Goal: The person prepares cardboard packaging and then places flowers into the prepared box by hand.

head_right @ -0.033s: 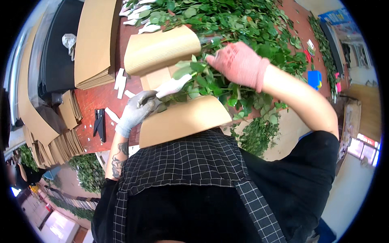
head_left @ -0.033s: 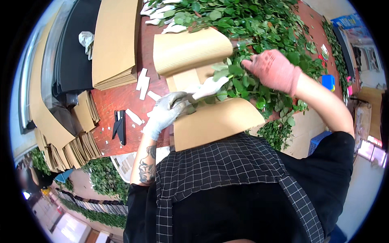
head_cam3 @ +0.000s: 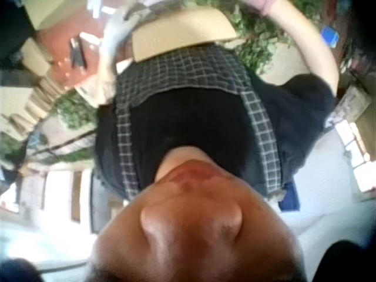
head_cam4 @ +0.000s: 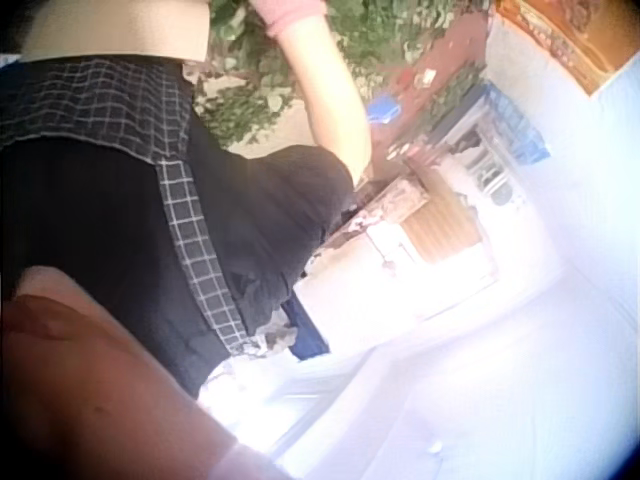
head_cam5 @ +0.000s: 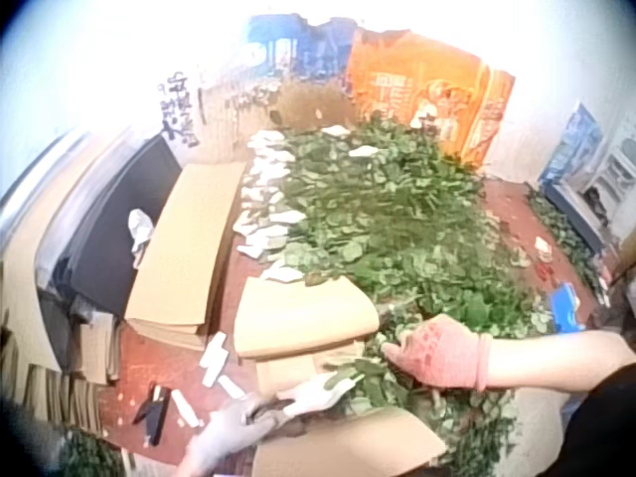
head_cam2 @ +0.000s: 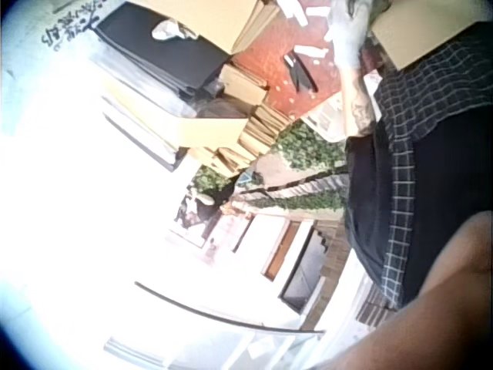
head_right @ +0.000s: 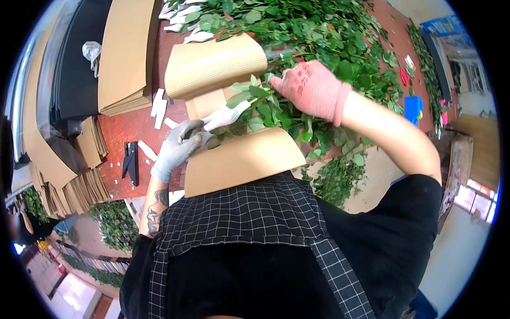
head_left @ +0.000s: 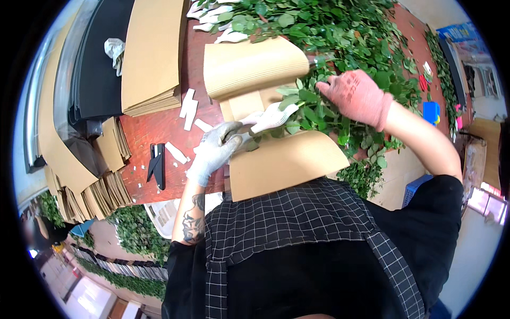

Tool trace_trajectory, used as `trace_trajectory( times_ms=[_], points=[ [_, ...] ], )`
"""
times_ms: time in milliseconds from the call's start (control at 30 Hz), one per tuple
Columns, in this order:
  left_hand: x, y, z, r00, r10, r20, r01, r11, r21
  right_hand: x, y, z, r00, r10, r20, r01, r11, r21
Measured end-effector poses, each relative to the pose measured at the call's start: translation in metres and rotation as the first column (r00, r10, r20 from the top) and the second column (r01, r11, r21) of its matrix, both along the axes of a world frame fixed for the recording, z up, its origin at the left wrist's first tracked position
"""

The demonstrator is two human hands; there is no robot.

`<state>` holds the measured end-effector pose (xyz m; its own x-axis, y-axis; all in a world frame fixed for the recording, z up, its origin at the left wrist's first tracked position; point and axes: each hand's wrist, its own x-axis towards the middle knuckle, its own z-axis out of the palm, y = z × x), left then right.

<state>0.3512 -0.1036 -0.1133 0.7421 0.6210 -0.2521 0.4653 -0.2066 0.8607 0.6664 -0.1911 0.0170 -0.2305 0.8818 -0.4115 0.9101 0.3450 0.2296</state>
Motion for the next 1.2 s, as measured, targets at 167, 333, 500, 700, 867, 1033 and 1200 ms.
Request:
trace_trajectory(
  times_ms=[167, 333, 500, 700, 867, 1033, 1200],
  points=[
    [-0.003, -0.006, 0.005, 0.994, 0.025, -0.103, -0.033, 0.997, -0.071, -0.014, 0.017, -0.068, 0.989, -0.040, -0.142, 0.059, 0.990, 0.129],
    [0.006, 0.004, 0.006, 0.995, -0.090, -0.051, 0.084, 0.992, -0.099, -0.002, 0.020, -0.094, 0.969, 0.045, -0.241, -0.008, 0.988, 0.151],
    [0.013, 0.008, 0.023, 0.986, -0.150, -0.074, 0.150, 0.989, -0.011, 0.001, 0.014, -0.080, 0.950, 0.055, -0.307, 0.023, 0.969, 0.245],
    [0.001, 0.008, 0.040, 0.958, -0.244, 0.152, 0.201, 0.946, 0.256, -0.009, 0.011, -0.063, 0.947, 0.126, -0.295, 0.025, 0.888, 0.458],
    [0.011, 0.018, 0.040, 0.993, -0.121, 0.008, 0.120, 0.990, 0.076, 0.009, 0.005, -0.065, 0.888, 0.038, -0.459, 0.089, 0.964, 0.251],
    [0.012, 0.014, 0.024, 0.990, 0.059, 0.130, -0.120, 0.836, 0.536, 0.001, 0.004, -0.066, 0.888, 0.046, -0.457, 0.062, 0.974, 0.218],
    [0.040, 0.007, 0.024, 0.967, -0.147, 0.207, -0.033, 0.736, 0.677, -0.007, 0.006, -0.077, 0.858, -0.011, -0.514, 0.097, 0.985, 0.142]
  ],
)
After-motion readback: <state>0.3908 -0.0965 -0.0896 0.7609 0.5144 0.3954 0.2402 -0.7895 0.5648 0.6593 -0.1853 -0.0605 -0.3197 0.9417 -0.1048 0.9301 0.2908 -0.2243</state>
